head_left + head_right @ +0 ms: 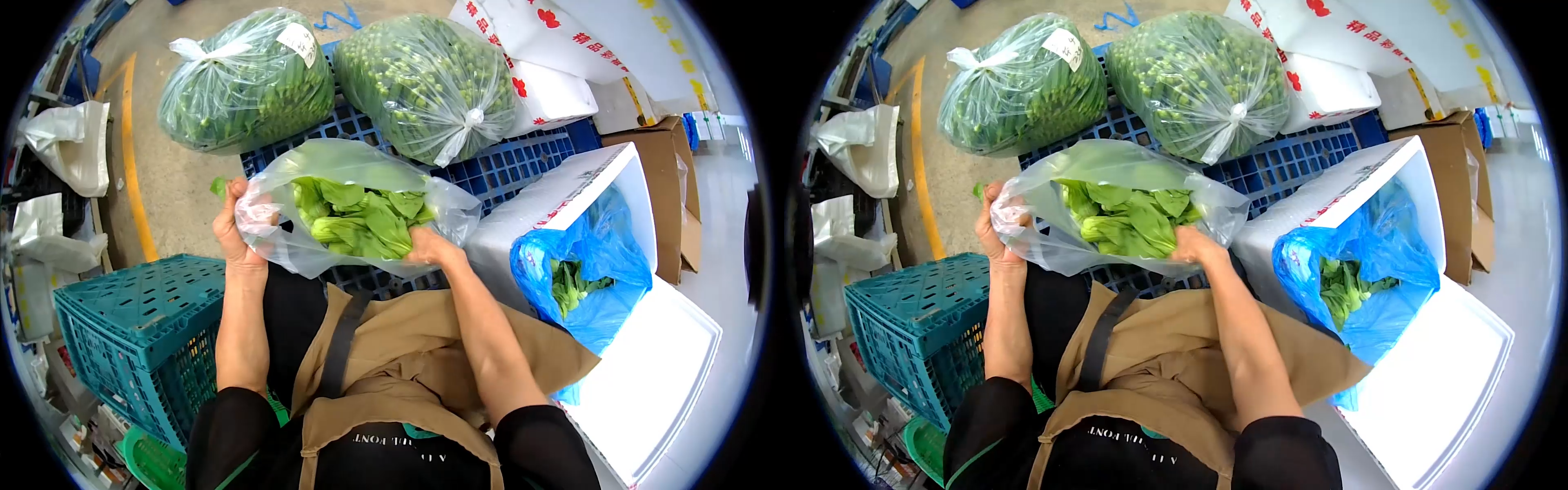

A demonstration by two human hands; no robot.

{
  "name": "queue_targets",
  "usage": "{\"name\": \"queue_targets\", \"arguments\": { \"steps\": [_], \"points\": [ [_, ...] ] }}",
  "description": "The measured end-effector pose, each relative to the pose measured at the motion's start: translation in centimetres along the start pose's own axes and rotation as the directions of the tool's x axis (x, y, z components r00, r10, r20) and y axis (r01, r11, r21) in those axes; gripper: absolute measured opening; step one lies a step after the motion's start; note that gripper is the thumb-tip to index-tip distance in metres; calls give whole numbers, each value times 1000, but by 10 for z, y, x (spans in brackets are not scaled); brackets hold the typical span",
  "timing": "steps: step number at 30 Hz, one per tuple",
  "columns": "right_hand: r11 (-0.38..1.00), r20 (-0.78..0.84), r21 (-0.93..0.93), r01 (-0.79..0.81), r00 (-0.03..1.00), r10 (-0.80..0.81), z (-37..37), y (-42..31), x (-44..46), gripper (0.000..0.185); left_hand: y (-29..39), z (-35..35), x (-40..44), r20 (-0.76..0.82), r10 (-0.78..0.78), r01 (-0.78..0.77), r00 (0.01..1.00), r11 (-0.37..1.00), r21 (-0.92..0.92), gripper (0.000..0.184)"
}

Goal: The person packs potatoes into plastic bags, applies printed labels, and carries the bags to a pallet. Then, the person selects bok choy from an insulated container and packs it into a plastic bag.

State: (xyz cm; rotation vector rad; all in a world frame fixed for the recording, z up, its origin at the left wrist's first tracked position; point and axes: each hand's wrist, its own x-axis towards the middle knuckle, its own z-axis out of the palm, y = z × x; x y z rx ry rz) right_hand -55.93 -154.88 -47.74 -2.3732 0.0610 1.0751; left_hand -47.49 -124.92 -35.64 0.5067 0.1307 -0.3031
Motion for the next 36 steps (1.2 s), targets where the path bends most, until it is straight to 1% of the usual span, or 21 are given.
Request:
{"name": "queue_targets", "arguments": {
  "steps": [1,2,3,4,7,10,11,14,17,18,20,21,23,24,26,27,30,33,34,35,36],
  "points": [
    [994,125,-74,-85,988,94,6,18,10,47,1,-3,-1,27,-5,6,1000,999,-32,19],
    [983,82,-154,-96,991,110,12,35,17,46,1,-4,-1,54,-7,10,998,998,-64,19],
    [967,39,-233,-108,992,120,15,48,21,44,-1,-2,-2,-27,26,-26,999,1000,-3,19],
    [944,-4,-308,-122,992,127,17,60,26,43,-1,0,-3,-28,21,-22,999,999,-31,18],
    [880,42,-466,-94,991,128,-30,41,3,46,3,1,-5,-18,22,-24,1000,992,-123,15],
    [740,-19,-669,-72,997,80,-66,17,-40,50,7,-7,-1,55,22,-9,998,972,-233,13],
    [701,124,-713,2,985,123,-75,18,-40,53,5,-3,-2,38,42,-34,998,983,-181,13],
    [591,209,-799,111,973,100,-75,12,-56,50,4,-6,1,141,-8,43,990,969,-245,14],
    [706,28,-708,29,1000,-13,-57,5,-34,42,3,2,-3,60,-2,7,998,997,-75,17],
    [716,-56,-697,43,992,-113,-46,5,-26,37,2,1,-2,66,-13,17,998,998,-63,17],
    [729,-223,-680,74,927,-302,-13,9,-13,28,-1,-1,-1,79,-36,39,996,998,-41,19],
    [755,-232,-645,119,911,-341,-1,12,-6,25,0,-1,-1,69,-43,46,997,998,-41,19],
    [785,-316,-596,171,849,-425,10,11,6,21,-3,9,-4,-86,7,-8,996,1000,-12,17],
    [810,-295,-564,157,879,-375,7,11,7,20,-4,12,-5,-166,34,-34,986,999,3,15],
    [859,-245,-496,123,930,-275,-12,5,5,17,-4,12,-5,-171,25,-22,985,1000,20,15],
    [846,-262,-522,110,923,-282,-25,-7,-2,13,-3,11,-6,-174,18,-13,985,999,30,15],
    [813,-299,-571,115,893,-337,-39,-52,-19,14,-1,1,-5,31,-70,70,997,997,14,18],
    [787,-419,-617,-8,849,-321,20,-57,26,17,-4,2,-3,48,-83,82,995,996,24,18],
    [757,-480,-650,-68,809,-339,46,-45,44,19,-5,7,-3,-60,-57,58,997,998,23,16],
    [704,-476,-702,-105,805,-355,60,-38,52,16,-7,12,-4,-168,-35,39,985,999,25,15],
    [772,-474,-632,-73,824,-310,67,-36,59,16,-11,16,-5,-266,-18,27,964,999,28,14]
  ]
}}
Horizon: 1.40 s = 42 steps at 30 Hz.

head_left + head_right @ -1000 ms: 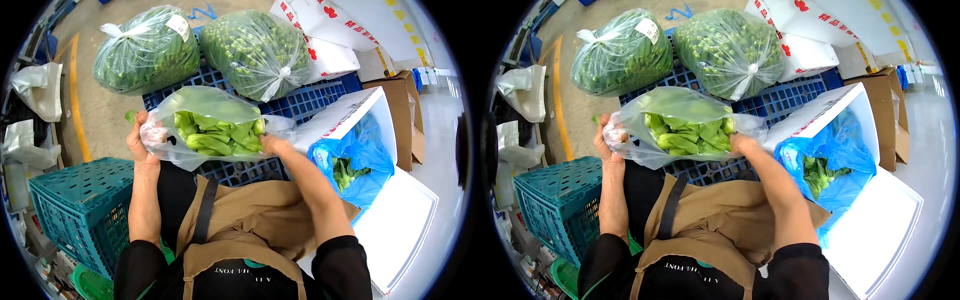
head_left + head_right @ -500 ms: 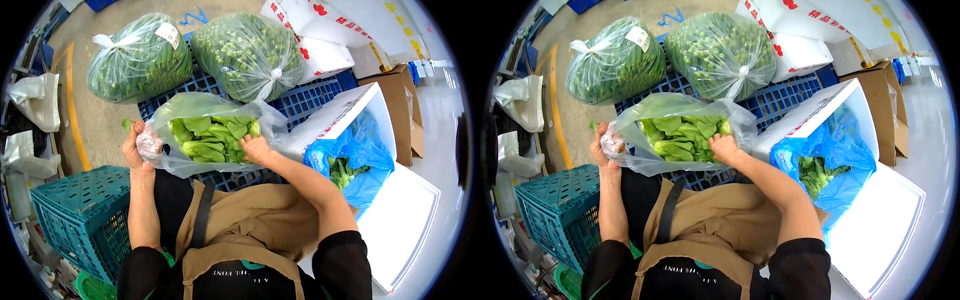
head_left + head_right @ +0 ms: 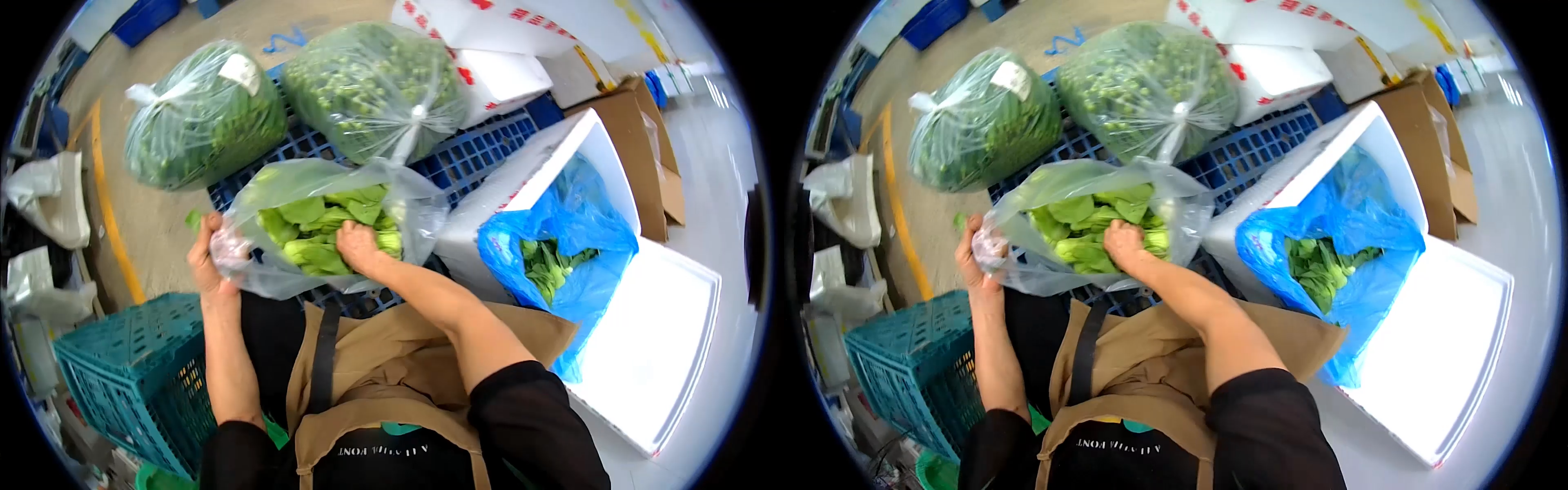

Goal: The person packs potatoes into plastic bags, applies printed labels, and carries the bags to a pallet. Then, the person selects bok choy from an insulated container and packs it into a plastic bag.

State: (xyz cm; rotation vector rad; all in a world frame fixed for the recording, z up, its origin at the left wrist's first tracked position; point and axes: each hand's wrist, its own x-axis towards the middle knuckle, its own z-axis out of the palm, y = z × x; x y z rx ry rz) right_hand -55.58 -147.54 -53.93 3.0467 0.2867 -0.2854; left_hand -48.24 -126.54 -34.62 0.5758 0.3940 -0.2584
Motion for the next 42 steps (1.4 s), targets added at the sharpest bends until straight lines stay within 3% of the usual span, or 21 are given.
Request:
{"name": "queue_targets", "arguments": {
  "steps": [3,5,6,7,8,10,12,13,16,18,20,21,23,26,30,33,34,35,36,38,42],
  "points": [
    [939,308,339,-56,950,-54,-10,16,10,29,12,-27,1,45,1,-8,999,987,163,11],
    [895,462,444,27,850,-255,-79,44,1,24,29,-59,19,182,-109,113,977,993,-14,11],
    [850,467,526,33,824,-322,-125,65,-13,24,38,-85,32,280,-80,77,957,997,19,13],
    [840,417,494,225,786,-456,-154,87,-19,36,30,-64,22,152,28,-40,988,996,74,17],
    [778,293,604,171,860,-417,-197,111,-41,43,27,-45,11,19,163,-164,986,975,146,20],
    [604,161,787,127,903,-399,-266,173,-86,41,35,-68,22,307,120,-153,944,984,86,27],
    [452,252,887,-95,920,-300,-309,226,-136,31,32,-62,22,92,215,-230,972,952,201,30],
    [486,308,854,-186,933,-186,-321,254,-168,26,30,-58,18,-10,283,-270,959,925,269,31],
    [509,515,657,-556,824,235,-265,328,-252,23,48,-97,41,560,22,-79,828,994,78,31],
    [767,573,184,-615,701,425,-175,361,-302,27,45,-83,29,349,114,-167,930,978,124,30],
    [753,606,-1,-659,598,524,-84,376,-341,36,45,-79,29,246,165,-209,955,964,165,29],
    [770,472,44,-636,693,545,-48,377,-354,42,41,-67,24,412,52,-84,910,995,61,26],
    [810,169,120,-575,815,554,-5,371,-367,57,43,-68,27,323,83,-124,943,986,110,24],
    [777,278,61,-627,758,590,26,366,-358,73,42,-67,28,270,177,-252,946,928,274,24],
    [718,318,-38,-695,673,668,-4,378,-346,49,49,-63,30,290,73,-129,954,976,177,25],
    [503,271,232,-833,552,789,-41,403,-364,49,40,-52,28,125,143,-169,982,959,228,25],
    [409,291,339,-847,508,811,-48,410,-371,50,40,-56,35,343,8,-73,939,981,179,30],
    [474,260,338,-813,565,783,-40,418,-379,51,44,-64,46,549,-109,30,829,988,151,36],
    [460,437,313,-831,556,707,-39,419,-379,54,44,-67,52,725,-200,136,659,980,146,42],
    [449,735,254,-857,473,486,-37,418,-379,59,44,-70,56,724,-200,135,660,980,147,41],
    [682,512,48,-730,604,611,7,389,-377,60,55,-96,62,619,-118,47,777,991,129,40]
  ]
}}
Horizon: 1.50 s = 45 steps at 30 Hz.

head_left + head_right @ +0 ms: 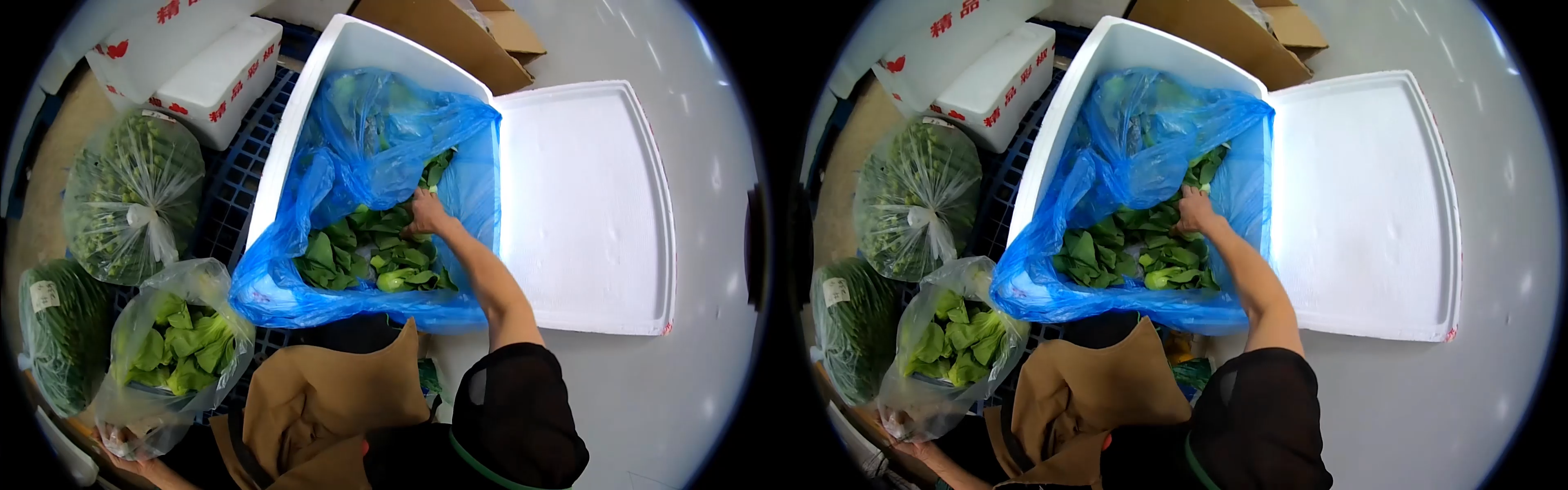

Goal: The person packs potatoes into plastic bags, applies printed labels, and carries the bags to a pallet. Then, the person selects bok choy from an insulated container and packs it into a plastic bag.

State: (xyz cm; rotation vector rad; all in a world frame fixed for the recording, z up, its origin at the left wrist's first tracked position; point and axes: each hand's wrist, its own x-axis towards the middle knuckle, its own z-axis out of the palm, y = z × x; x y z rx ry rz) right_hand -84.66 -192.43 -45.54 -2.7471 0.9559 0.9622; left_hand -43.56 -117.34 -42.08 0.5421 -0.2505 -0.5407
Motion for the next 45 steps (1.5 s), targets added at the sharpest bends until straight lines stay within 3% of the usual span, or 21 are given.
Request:
{"name": "queue_targets", "arguments": {
  "steps": [2,3,6,9,12,15,18,21,24,26,28,30,31,36,40,43,45],
  "points": [
    [997,13,34,-67,998,67,-5,-8,-1,60,4,-12,-6,-88,49,-41,995,994,99,39],
    [1000,-33,19,-2,999,2,7,1,5,62,3,-5,-3,-128,73,-53,989,987,151,39],
    [981,67,-140,132,990,-123,32,9,25,65,-19,47,15,-39,-108,102,993,986,-135,30],
    [981,133,-110,161,980,-146,23,4,20,74,-20,38,10,-65,-6,7,998,1000,24,31],
    [993,198,-47,113,975,-101,12,1,26,80,-15,38,12,-62,-113,113,992,994,-13,33],
    [996,205,45,72,975,-80,7,-1,24,85,-22,34,9,-218,80,-40,973,983,182,33],
    [995,141,62,74,987,-82,0,-7,12,80,-32,54,8,-449,265,-44,853,895,444,34],
    [997,16,-82,-8,1000,9,30,-10,22,70,-43,88,20,-646,330,-12,688,896,444,32],
    [988,-145,61,-144,978,151,25,-28,-8,61,-7,17,-2,-268,26,2,963,995,104,29],
    [973,6,52,-227,974,227,18,-23,-15,67,-16,24,1,-448,217,-65,867,941,331,27],
    [963,66,-4,-269,961,269,8,-13,-12,72,-20,28,6,-464,217,-59,859,942,330,25],
    [976,206,14,-216,956,209,-10,-2,-4,81,-16,28,8,-334,32,4,942,994,107,24],
    [982,274,26,-185,947,171,-16,0,0,85,-13,31,7,-336,30,0,941,996,88,24],
    [977,222,138,-164,966,131,5,18,6,94,-20,54,6,-363,30,-23,931,999,25,24],
    [971,189,154,-184,970,154,8,26,1,89,-20,54,4,-416,77,-22,906,991,133,25],
    [989,172,37,-141,976,132,-6,18,4,88,-15,35,0,-365,71,-29,928,992,120,27],
    [994,307,-11,-110,946,108,-25,13,2,88,-20,43,-1,-391,90,-61,916,995,85,29]
  ]
}}
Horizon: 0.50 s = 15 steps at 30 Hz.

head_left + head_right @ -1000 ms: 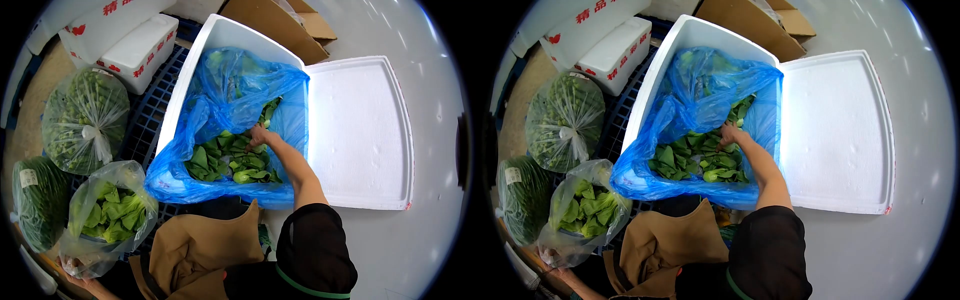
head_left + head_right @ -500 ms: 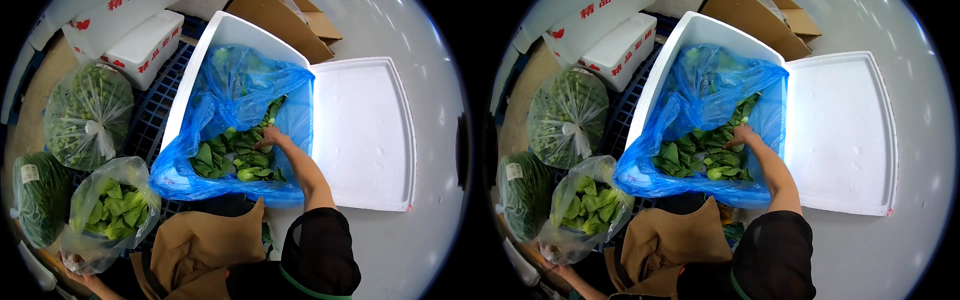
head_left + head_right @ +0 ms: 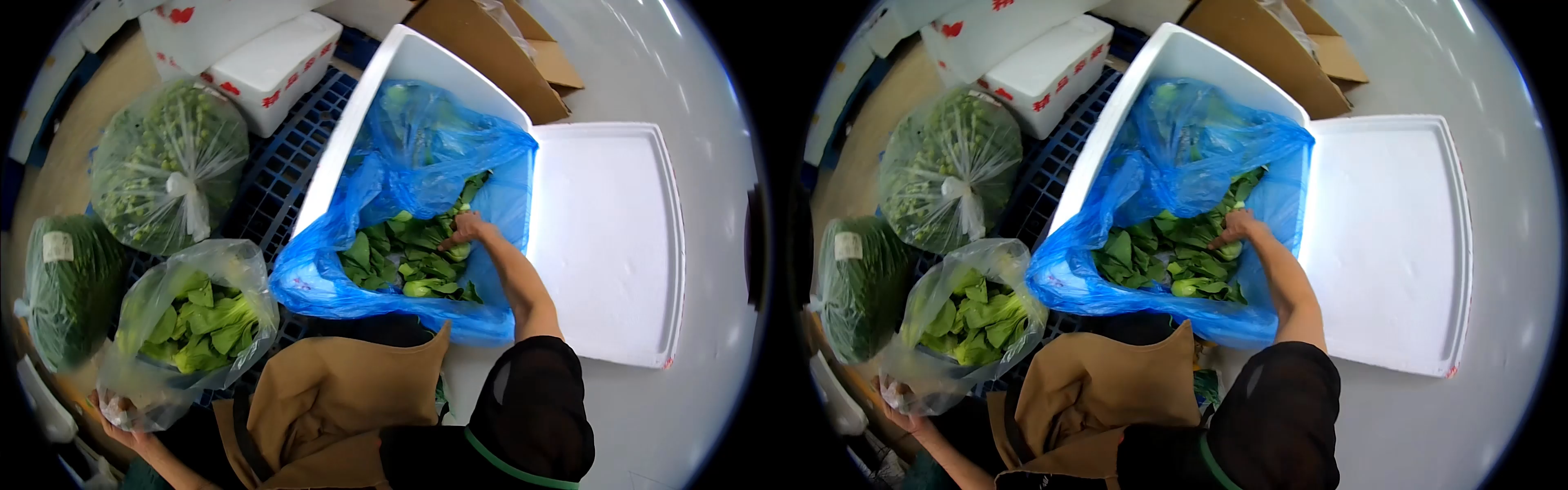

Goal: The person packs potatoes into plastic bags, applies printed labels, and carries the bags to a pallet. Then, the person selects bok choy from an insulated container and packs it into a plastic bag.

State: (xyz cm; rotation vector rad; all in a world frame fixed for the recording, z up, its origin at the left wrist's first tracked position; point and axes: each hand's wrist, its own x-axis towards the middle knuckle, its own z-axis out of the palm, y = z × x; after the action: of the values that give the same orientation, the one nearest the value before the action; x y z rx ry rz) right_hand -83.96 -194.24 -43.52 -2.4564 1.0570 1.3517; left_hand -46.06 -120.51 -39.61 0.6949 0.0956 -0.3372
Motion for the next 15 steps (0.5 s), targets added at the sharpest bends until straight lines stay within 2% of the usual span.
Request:
{"name": "queue_targets", "arguments": {
  "steps": [1,2,3,4,5,6,7,8,9,11,13,15],
  "points": [
    [999,73,-37,21,997,-19,-6,1,-1,88,-1,-10,3,64,9,-11,998,1000,26,31],
    [998,42,-9,67,997,-67,21,26,30,84,1,-24,3,116,41,-49,992,997,60,33],
    [992,-8,89,91,996,-91,19,21,26,77,-4,-13,-4,70,35,-40,997,997,65,36],
    [913,-175,249,324,942,-286,16,14,18,78,-8,-7,-11,9,80,-80,997,995,58,38],
    [884,-158,339,321,946,-283,26,22,29,99,-13,-5,-7,8,72,-72,997,997,30,34],
    [885,-122,353,305,952,-280,40,40,39,93,-22,4,-5,-91,117,-112,989,992,59,26],
    [906,-131,331,263,964,-232,39,31,32,84,-32,52,-8,-121,124,-121,985,992,32,22],
    [928,-147,303,215,973,-177,24,24,19,76,-28,55,-9,-106,15,-16,994,1000,-4,24],
    [986,-165,126,104,983,-83,17,14,12,66,-31,76,-12,-82,-10,5,997,998,-59,25],
    [913,-388,-92,397,830,-400,36,33,19,56,-34,77,-10,-140,12,-19,990,999,-48,23],
    [970,-367,-7,244,902,-229,14,-2,-18,47,-33,87,-14,-188,48,-63,981,995,-77,19],
    [931,-459,67,360,839,-291,16,4,-26,44,-28,102,-19,-138,36,-54,990,990,-127,18]
  ]
}}
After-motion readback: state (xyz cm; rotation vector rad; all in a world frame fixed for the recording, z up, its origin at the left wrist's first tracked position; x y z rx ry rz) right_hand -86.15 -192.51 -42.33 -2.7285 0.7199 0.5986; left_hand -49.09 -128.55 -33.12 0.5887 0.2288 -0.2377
